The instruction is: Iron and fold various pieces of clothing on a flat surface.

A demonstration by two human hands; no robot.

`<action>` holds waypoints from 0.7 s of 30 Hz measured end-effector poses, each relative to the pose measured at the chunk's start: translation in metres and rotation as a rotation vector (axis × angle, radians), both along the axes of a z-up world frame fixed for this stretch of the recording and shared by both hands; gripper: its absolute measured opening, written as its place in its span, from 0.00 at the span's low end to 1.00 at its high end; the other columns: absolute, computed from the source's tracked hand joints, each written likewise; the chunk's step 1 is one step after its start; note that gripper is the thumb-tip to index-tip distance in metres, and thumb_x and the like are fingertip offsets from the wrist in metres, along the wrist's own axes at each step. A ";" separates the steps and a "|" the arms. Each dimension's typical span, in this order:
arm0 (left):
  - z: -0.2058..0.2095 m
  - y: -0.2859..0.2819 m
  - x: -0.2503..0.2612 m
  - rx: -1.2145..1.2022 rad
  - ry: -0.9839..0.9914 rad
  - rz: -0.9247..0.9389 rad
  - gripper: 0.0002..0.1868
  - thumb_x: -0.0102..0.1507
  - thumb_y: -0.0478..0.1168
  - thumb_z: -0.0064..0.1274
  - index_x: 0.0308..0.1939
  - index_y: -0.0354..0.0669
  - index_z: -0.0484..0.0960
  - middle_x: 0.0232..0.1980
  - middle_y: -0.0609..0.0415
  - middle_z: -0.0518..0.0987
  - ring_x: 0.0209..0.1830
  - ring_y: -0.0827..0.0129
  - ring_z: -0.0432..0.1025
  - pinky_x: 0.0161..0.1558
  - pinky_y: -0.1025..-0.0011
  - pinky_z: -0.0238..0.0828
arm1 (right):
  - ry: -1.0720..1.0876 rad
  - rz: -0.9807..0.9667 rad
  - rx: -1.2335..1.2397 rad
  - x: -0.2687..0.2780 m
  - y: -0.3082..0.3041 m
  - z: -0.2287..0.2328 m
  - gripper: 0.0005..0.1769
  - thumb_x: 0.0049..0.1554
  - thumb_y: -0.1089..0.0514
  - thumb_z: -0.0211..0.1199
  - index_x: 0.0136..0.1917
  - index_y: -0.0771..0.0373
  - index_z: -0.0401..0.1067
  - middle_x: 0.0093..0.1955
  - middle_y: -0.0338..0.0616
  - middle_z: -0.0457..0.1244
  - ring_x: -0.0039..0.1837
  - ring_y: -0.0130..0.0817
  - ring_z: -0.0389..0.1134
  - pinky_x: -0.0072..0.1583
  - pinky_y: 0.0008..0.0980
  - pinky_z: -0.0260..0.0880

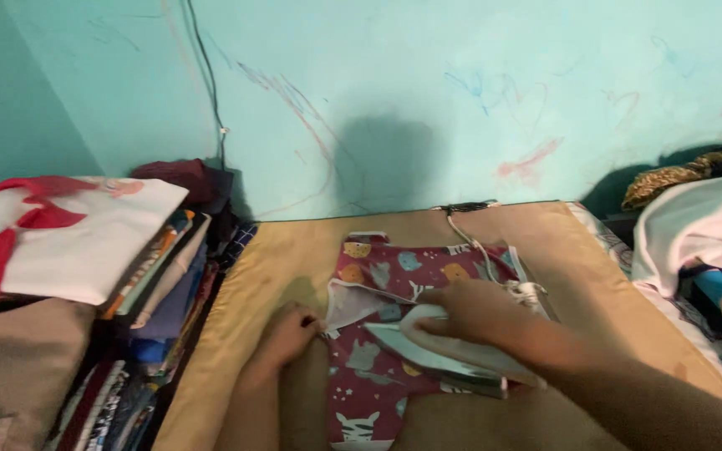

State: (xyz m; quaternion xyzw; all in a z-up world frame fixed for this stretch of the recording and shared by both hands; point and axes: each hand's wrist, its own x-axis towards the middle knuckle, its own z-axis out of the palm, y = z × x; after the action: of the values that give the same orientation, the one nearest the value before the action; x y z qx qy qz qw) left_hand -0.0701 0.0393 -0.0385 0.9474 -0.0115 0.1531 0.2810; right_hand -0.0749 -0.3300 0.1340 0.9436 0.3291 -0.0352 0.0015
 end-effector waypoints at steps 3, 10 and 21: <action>-0.003 -0.002 0.001 0.009 0.007 0.044 0.15 0.58 0.51 0.63 0.37 0.44 0.87 0.47 0.44 0.78 0.51 0.48 0.72 0.54 0.56 0.68 | 0.063 0.000 0.066 0.003 -0.034 0.010 0.37 0.54 0.25 0.52 0.71 0.38 0.68 0.55 0.47 0.71 0.53 0.45 0.76 0.57 0.49 0.75; 0.016 -0.011 -0.009 0.035 0.064 0.061 0.16 0.58 0.52 0.63 0.37 0.44 0.87 0.48 0.47 0.79 0.52 0.52 0.74 0.55 0.59 0.70 | 0.056 -0.265 -0.185 0.023 -0.129 0.004 0.37 0.57 0.21 0.49 0.72 0.37 0.68 0.54 0.53 0.71 0.58 0.47 0.75 0.65 0.48 0.71; 0.030 -0.033 -0.017 0.172 0.101 0.177 0.14 0.58 0.51 0.62 0.40 0.48 0.87 0.53 0.47 0.78 0.57 0.49 0.72 0.59 0.56 0.69 | -0.012 -0.564 -0.104 0.022 -0.230 -0.004 0.38 0.53 0.23 0.54 0.72 0.37 0.68 0.59 0.49 0.71 0.63 0.46 0.74 0.68 0.43 0.72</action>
State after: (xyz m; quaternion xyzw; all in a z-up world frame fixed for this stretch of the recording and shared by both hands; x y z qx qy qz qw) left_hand -0.0875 0.0065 -0.0081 0.9718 0.0730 0.1279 0.1841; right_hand -0.0530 -0.5604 0.1305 0.9968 0.0512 -0.0455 0.0420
